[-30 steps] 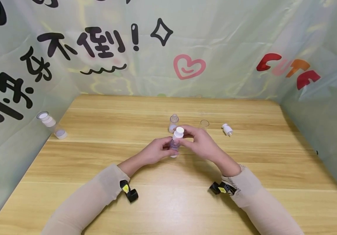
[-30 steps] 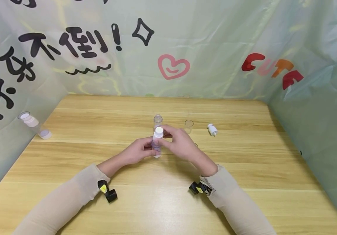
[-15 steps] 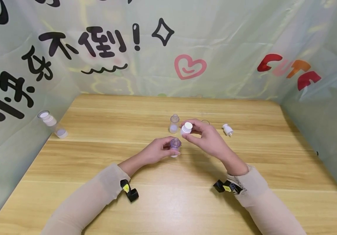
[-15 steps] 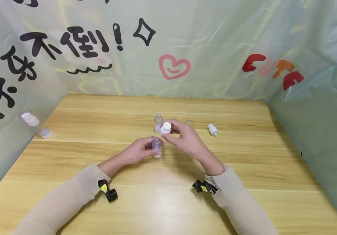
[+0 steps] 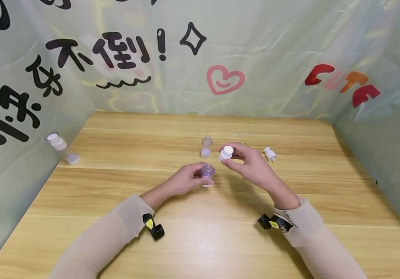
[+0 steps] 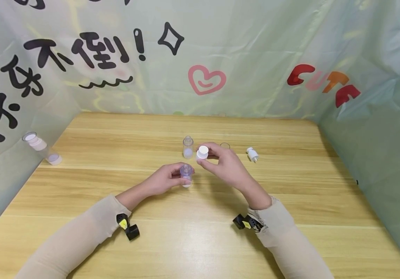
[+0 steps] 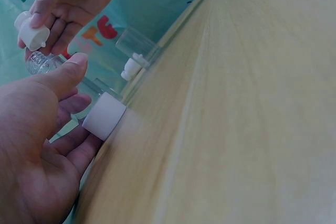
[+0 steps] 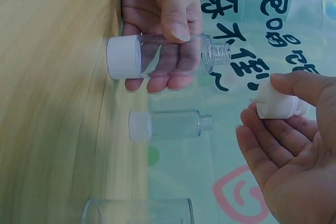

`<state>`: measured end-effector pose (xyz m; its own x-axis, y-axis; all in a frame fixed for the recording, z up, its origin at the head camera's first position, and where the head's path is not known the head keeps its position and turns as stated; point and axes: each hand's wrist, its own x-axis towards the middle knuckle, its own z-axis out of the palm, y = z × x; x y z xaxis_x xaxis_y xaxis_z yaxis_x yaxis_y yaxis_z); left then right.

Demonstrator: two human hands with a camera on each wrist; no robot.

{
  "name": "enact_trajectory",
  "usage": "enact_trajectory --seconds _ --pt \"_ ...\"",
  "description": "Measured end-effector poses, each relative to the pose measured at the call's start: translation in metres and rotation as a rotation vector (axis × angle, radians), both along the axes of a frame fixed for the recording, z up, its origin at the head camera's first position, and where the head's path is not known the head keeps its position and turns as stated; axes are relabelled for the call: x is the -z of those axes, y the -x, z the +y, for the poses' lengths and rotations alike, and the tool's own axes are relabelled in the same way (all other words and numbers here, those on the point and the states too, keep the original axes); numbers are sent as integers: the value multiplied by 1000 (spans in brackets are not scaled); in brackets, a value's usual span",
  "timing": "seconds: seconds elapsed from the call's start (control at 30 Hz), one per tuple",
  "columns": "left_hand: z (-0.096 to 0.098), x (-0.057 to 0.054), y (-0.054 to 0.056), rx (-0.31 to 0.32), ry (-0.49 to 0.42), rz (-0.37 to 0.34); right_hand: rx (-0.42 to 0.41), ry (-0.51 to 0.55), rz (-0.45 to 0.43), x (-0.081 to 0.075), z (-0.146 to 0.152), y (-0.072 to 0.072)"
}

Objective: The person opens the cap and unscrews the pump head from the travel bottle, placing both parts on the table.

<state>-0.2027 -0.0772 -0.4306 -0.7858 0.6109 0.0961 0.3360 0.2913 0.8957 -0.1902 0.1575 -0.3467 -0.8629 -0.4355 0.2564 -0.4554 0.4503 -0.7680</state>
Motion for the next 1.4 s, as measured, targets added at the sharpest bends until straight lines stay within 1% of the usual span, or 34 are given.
enact_trajectory --seconds 0.13,0.6,0.87,1.23,1.4 --pt "0 0 0 -7 16 5 8 1 11 -2 3 -1" --pt "0 -1 -1 -22 7 5 25 28 6 -1 17 -1" --pt "0 0 -1 -17 3 -4 72 8 -18 -1 30 -1" --pt "-1 -1 -2 -21 20 -4 161 -61 -54 2 53 -4" --pt "-1 -2 -2 -28 24 -10 199 -88 -38 4 64 -6"
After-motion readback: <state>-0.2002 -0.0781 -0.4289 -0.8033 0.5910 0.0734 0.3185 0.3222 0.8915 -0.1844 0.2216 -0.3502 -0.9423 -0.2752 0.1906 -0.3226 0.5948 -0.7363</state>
